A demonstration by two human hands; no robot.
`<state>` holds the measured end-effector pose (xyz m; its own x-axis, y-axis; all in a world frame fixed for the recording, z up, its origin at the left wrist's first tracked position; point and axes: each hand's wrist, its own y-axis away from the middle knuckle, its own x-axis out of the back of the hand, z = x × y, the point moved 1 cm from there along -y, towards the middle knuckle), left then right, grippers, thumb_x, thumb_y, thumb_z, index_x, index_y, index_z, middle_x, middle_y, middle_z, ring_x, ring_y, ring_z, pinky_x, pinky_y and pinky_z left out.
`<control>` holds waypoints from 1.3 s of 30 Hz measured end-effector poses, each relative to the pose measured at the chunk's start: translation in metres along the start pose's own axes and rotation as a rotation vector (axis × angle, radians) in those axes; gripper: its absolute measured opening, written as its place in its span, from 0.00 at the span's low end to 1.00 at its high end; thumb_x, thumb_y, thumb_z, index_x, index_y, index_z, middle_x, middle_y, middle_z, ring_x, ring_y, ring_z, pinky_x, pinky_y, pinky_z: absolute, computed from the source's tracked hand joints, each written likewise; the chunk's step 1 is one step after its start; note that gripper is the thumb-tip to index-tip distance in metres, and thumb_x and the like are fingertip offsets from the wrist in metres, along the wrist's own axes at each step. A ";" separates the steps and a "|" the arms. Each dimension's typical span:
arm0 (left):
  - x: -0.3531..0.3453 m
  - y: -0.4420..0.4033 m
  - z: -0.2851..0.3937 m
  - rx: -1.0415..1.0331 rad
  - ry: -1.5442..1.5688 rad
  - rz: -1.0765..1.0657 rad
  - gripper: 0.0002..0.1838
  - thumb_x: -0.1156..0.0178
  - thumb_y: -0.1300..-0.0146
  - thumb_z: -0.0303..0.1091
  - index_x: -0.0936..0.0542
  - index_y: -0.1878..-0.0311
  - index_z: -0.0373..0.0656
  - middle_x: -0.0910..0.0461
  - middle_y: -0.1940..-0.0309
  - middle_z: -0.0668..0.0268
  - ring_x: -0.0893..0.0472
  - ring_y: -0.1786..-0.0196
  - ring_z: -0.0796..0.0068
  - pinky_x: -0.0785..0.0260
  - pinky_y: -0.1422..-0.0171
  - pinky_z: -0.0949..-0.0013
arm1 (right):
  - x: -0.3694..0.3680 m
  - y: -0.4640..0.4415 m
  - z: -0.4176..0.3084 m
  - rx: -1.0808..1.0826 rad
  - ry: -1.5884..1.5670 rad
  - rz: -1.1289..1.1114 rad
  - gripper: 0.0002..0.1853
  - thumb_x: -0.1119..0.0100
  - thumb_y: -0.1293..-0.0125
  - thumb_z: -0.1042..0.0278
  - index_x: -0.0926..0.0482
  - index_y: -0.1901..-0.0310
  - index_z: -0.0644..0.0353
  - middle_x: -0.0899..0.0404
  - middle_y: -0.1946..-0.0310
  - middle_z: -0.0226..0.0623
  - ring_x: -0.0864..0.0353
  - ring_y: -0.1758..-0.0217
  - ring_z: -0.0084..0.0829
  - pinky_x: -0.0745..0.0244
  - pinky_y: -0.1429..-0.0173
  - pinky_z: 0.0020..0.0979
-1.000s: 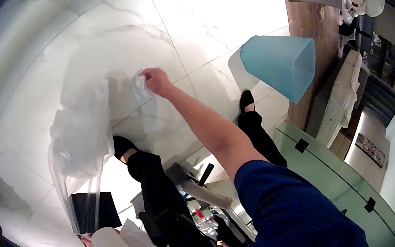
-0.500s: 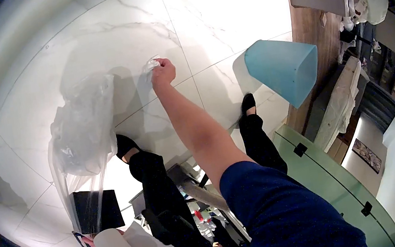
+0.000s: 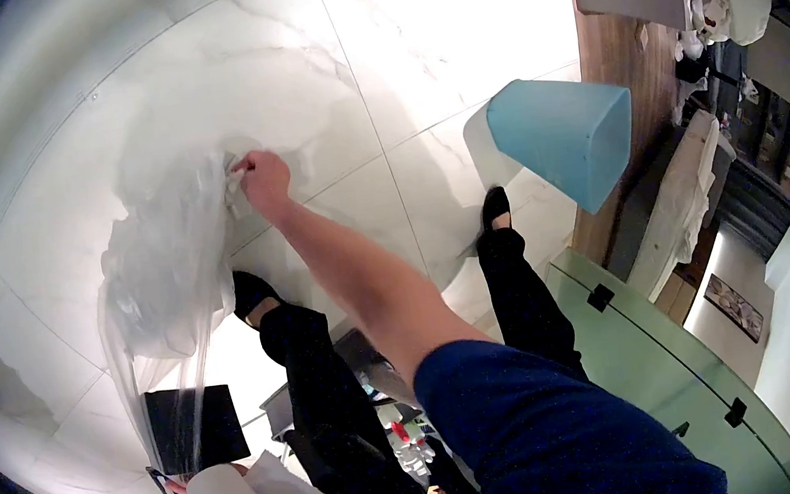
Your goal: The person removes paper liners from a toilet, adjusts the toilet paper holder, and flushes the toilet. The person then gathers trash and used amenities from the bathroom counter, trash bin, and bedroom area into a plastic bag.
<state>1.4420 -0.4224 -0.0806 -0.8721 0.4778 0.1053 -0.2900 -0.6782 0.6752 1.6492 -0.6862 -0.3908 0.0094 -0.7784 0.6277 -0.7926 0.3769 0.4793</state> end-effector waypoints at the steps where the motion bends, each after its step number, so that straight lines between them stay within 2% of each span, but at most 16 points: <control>1: 0.000 0.000 0.000 -0.002 0.004 0.002 0.24 0.51 0.36 0.54 0.24 0.48 0.45 0.22 0.62 0.67 0.25 0.66 0.76 0.32 0.59 0.74 | 0.007 0.003 -0.002 -0.114 -0.165 -0.132 0.12 0.48 0.57 0.81 0.17 0.72 0.57 0.20 0.71 0.38 0.22 0.71 0.29 0.28 0.68 0.28; 2: -0.001 0.001 -0.001 -0.003 0.002 -0.001 0.24 0.51 0.36 0.54 0.24 0.48 0.45 0.22 0.63 0.67 0.25 0.66 0.76 0.32 0.60 0.74 | 0.017 0.007 -0.003 -0.235 -0.328 -0.263 0.13 0.49 0.57 0.82 0.17 0.72 0.58 0.20 0.71 0.38 0.23 0.71 0.28 0.28 0.68 0.28; 5: 0.000 0.000 -0.003 -0.006 -0.001 0.004 0.24 0.52 0.36 0.54 0.24 0.48 0.46 0.22 0.63 0.67 0.25 0.67 0.76 0.32 0.61 0.74 | 0.055 -0.030 0.039 -0.149 -0.769 -0.056 0.18 0.47 0.59 0.88 0.20 0.63 0.65 0.23 0.74 0.34 0.25 0.73 0.24 0.28 0.72 0.25; 7: 0.001 0.001 -0.002 -0.008 0.000 0.009 0.24 0.52 0.36 0.54 0.24 0.48 0.46 0.22 0.64 0.67 0.25 0.68 0.76 0.32 0.61 0.74 | 0.101 -0.068 0.034 -0.269 -0.678 0.179 0.16 0.45 0.57 0.86 0.20 0.64 0.64 0.24 0.76 0.33 0.25 0.77 0.24 0.28 0.73 0.24; 12: -0.002 0.000 0.001 -0.014 -0.003 0.003 0.23 0.53 0.35 0.54 0.24 0.49 0.46 0.22 0.65 0.67 0.25 0.70 0.76 0.31 0.63 0.74 | 0.125 -0.147 0.039 0.012 0.035 0.453 0.15 0.49 0.56 0.85 0.17 0.70 0.57 0.21 0.78 0.32 0.23 0.76 0.27 0.29 0.73 0.27; 15: 0.000 0.004 0.005 -0.007 0.012 -0.006 0.23 0.54 0.34 0.54 0.23 0.49 0.46 0.21 0.66 0.67 0.25 0.71 0.76 0.31 0.64 0.74 | 0.060 -0.098 0.006 0.278 0.244 0.344 0.15 0.51 0.57 0.80 0.16 0.74 0.48 0.24 0.75 0.36 0.24 0.68 0.36 0.30 0.61 0.32; 18: -0.001 0.007 0.009 -0.005 0.072 -0.036 0.23 0.54 0.34 0.54 0.23 0.49 0.46 0.21 0.67 0.68 0.25 0.72 0.76 0.31 0.64 0.74 | 0.005 -0.039 0.009 0.633 -0.088 -0.042 0.14 0.50 0.58 0.82 0.19 0.75 0.49 0.26 0.73 0.36 0.26 0.65 0.39 0.30 0.61 0.36; 20: 0.007 0.009 0.005 0.057 0.237 -0.128 0.23 0.55 0.34 0.54 0.23 0.50 0.46 0.21 0.68 0.68 0.25 0.73 0.76 0.31 0.65 0.74 | 0.001 0.012 0.002 0.553 0.271 -0.353 0.14 0.50 0.60 0.83 0.20 0.75 0.51 0.28 0.76 0.37 0.27 0.65 0.41 0.30 0.62 0.35; 22: -0.026 0.023 0.015 0.391 0.653 -0.446 0.21 0.52 0.34 0.51 0.23 0.53 0.43 0.23 0.69 0.68 0.26 0.72 0.77 0.32 0.65 0.75 | 0.031 0.052 -0.022 0.349 0.094 -0.381 0.15 0.51 0.60 0.84 0.19 0.72 0.54 0.26 0.76 0.35 0.25 0.67 0.34 0.29 0.62 0.31; 24: -0.099 0.054 0.045 0.010 0.235 0.100 0.17 0.51 0.33 0.46 0.23 0.58 0.41 0.26 0.71 0.68 0.27 0.71 0.77 0.33 0.65 0.76 | 0.067 0.072 -0.025 0.169 -0.142 -0.307 0.16 0.50 0.59 0.84 0.18 0.68 0.58 0.22 0.75 0.31 0.23 0.68 0.26 0.29 0.63 0.27; 26: -0.091 0.052 0.049 0.055 -0.029 0.122 0.13 0.57 0.31 0.41 0.26 0.57 0.46 0.26 0.73 0.68 0.25 0.71 0.79 0.28 0.65 0.74 | 0.136 0.077 -0.079 -0.237 -0.553 -0.363 0.14 0.48 0.57 0.85 0.20 0.65 0.67 0.22 0.71 0.34 0.23 0.66 0.26 0.26 0.61 0.25; 27: -0.106 0.055 0.060 0.100 0.032 0.000 0.10 0.55 0.32 0.40 0.28 0.66 0.48 0.27 0.77 0.71 0.27 0.76 0.80 0.32 0.74 0.76 | 0.165 0.075 -0.090 -0.246 -0.636 -0.298 0.14 0.47 0.56 0.84 0.21 0.64 0.67 0.22 0.70 0.36 0.23 0.66 0.26 0.25 0.61 0.26; 28: -0.123 0.061 0.071 0.061 -0.013 -0.100 0.08 0.50 0.39 0.34 0.32 0.74 0.45 0.35 0.76 0.72 0.34 0.72 0.83 0.39 0.69 0.76 | 0.191 0.072 -0.105 -0.255 -0.718 -0.233 0.14 0.46 0.55 0.84 0.22 0.62 0.68 0.22 0.70 0.37 0.23 0.67 0.26 0.25 0.61 0.27; 32: -0.146 0.095 0.086 -0.068 -0.258 -0.171 0.10 0.47 0.41 0.31 0.31 0.78 0.44 0.33 0.79 0.74 0.33 0.74 0.83 0.37 0.68 0.77 | 0.268 0.101 -0.221 -0.060 -0.648 -0.109 0.15 0.48 0.50 0.86 0.25 0.59 0.69 0.23 0.68 0.34 0.23 0.66 0.23 0.26 0.61 0.24; 37: -0.198 0.165 0.108 -0.086 -0.246 -0.315 0.05 0.43 0.41 0.27 0.24 0.72 0.38 0.25 0.75 0.73 0.29 0.71 0.85 0.36 0.65 0.79 | 0.287 0.167 -0.254 0.565 -0.087 -0.229 0.15 0.46 0.54 0.87 0.21 0.64 0.59 0.25 0.72 0.34 0.24 0.71 0.27 0.27 0.65 0.27; 39: -0.225 0.190 0.102 -0.123 -0.248 -0.413 0.06 0.44 0.39 0.28 0.24 0.72 0.38 0.26 0.76 0.74 0.30 0.72 0.87 0.36 0.67 0.79 | 0.297 0.160 -0.251 0.592 -0.052 -0.191 0.16 0.46 0.56 0.87 0.21 0.66 0.57 0.25 0.73 0.36 0.24 0.72 0.30 0.27 0.66 0.28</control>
<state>1.6231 -0.6021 0.0987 -0.5592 0.8285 0.0278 -0.6487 -0.4582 0.6077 1.6784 -0.7310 0.0266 0.1666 -0.8334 0.5269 -0.9835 -0.1022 0.1493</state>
